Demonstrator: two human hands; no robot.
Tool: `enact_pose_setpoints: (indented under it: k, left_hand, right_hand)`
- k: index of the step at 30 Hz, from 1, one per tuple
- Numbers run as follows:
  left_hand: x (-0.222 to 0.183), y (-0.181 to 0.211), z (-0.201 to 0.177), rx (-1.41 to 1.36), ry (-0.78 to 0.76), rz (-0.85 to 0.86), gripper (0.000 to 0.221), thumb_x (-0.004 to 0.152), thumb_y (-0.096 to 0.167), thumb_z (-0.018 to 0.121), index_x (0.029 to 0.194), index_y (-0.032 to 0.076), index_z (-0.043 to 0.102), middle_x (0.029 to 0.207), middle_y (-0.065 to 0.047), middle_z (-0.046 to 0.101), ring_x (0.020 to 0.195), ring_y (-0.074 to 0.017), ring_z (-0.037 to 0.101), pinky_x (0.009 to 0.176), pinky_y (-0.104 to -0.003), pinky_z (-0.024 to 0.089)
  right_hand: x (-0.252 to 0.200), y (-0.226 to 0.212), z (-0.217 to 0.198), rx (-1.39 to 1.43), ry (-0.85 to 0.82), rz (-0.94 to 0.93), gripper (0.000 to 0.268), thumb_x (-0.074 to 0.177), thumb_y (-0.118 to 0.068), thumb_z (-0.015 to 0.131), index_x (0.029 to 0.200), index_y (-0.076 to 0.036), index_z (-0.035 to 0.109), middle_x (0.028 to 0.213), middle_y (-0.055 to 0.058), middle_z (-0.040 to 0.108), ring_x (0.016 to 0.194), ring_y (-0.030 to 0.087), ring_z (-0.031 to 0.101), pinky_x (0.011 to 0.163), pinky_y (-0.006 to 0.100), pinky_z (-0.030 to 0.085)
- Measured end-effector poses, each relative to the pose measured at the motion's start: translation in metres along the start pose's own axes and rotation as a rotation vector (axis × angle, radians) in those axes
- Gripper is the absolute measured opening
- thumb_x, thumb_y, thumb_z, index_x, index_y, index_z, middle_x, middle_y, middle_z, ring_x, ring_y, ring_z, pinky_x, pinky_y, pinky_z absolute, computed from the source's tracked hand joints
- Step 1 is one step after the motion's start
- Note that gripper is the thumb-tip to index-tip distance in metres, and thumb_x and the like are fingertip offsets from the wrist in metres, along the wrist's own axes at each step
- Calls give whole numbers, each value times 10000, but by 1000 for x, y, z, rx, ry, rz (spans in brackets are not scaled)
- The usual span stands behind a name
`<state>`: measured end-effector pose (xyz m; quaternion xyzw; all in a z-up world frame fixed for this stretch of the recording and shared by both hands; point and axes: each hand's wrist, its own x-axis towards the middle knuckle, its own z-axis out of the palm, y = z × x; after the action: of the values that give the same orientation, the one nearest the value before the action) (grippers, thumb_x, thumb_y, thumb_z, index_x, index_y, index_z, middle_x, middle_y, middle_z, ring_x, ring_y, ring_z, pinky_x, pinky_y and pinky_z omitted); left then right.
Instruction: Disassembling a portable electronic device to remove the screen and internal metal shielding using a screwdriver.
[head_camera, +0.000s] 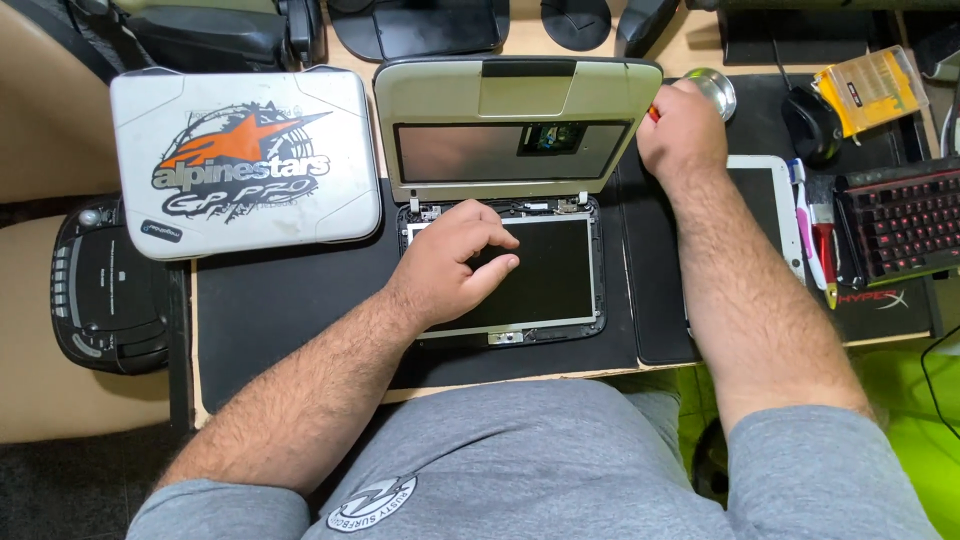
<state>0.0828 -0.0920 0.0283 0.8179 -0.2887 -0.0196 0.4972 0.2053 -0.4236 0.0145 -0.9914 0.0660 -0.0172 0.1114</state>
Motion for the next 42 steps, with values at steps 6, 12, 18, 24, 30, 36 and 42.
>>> enact_pose_setpoints:
  k: [6,12,18,24,30,36,42]
  left_hand:
    - [1,0,0,-2,-16,6,120,923,217,707,1005,139,748,991,6,648,932,-169,646,766,-321,536]
    - [1,-3,2,14,-19,19,111,917,217,718,998,143,737,986,13,647,933,-174,643,769,-323,526]
    - [1,-3,1,19,-34,6,116,915,224,721,999,146,737,972,19,637,909,-170,632,737,-322,519]
    - [1,-1,0,12,-29,3,110,916,226,718,989,147,743,968,17,649,907,-166,641,727,-320,523]
    - [5,1,-6,5,-20,170,78,929,95,674,994,72,712,945,-56,665,911,-241,645,799,-369,531]
    - [-1,-8,11,122,-108,283,52,921,118,732,967,108,710,894,-48,635,869,-265,671,788,-384,574]
    - [-4,-12,23,284,-138,404,105,865,116,790,908,85,699,864,-49,626,829,-260,667,736,-385,585]
  right_hand:
    - [1,4,9,-55,7,15,139,954,-64,616,980,35,711,1051,118,647,832,293,634,728,419,587]
    - [3,-2,6,-44,-26,69,97,948,-31,620,945,17,704,1049,101,652,855,273,629,759,402,588]
    - [-3,2,0,45,21,33,72,983,-38,610,967,-14,676,1009,118,638,874,261,625,777,402,602]
    - [-43,13,-39,318,535,-279,85,1004,70,755,1074,22,766,1051,172,740,960,259,708,824,315,630]
    - [-140,-8,-43,1267,342,-233,414,747,148,347,1121,8,458,838,189,519,726,301,578,695,366,565]
    - [-216,-3,7,875,379,-645,200,1001,-94,662,1013,100,616,845,207,690,742,333,653,693,415,554]
    - [-235,25,32,837,425,-602,185,1030,-64,639,1053,105,568,918,219,668,824,348,662,741,413,551]
